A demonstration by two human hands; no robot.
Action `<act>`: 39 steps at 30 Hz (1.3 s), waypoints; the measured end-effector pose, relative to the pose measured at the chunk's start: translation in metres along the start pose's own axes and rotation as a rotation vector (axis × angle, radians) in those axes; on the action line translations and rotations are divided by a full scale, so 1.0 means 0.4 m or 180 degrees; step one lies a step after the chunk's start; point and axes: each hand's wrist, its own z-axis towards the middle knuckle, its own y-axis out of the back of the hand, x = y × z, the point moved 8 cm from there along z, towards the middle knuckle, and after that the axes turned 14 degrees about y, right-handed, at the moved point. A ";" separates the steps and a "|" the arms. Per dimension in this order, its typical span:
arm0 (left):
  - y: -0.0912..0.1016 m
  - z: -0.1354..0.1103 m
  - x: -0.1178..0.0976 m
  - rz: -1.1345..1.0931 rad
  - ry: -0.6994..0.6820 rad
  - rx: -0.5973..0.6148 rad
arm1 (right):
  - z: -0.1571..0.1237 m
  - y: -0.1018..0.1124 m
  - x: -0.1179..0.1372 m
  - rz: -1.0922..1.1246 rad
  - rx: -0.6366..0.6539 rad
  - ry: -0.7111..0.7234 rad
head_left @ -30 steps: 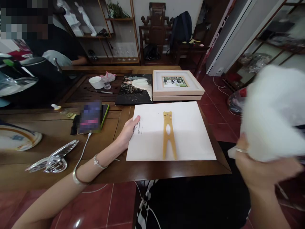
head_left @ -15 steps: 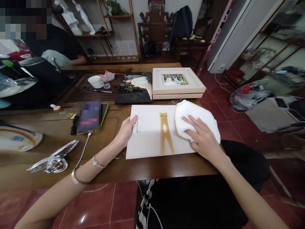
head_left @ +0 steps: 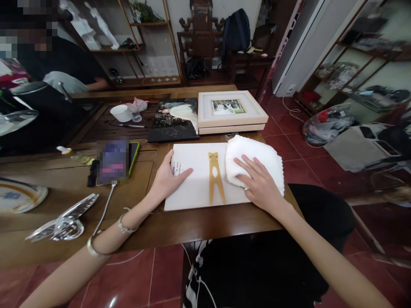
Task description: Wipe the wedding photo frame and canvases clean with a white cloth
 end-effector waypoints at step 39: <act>-0.119 -0.069 -0.022 0.2716 -0.1740 0.0373 | 0.115 -0.074 -0.135 0.0133 0.0496 0.0143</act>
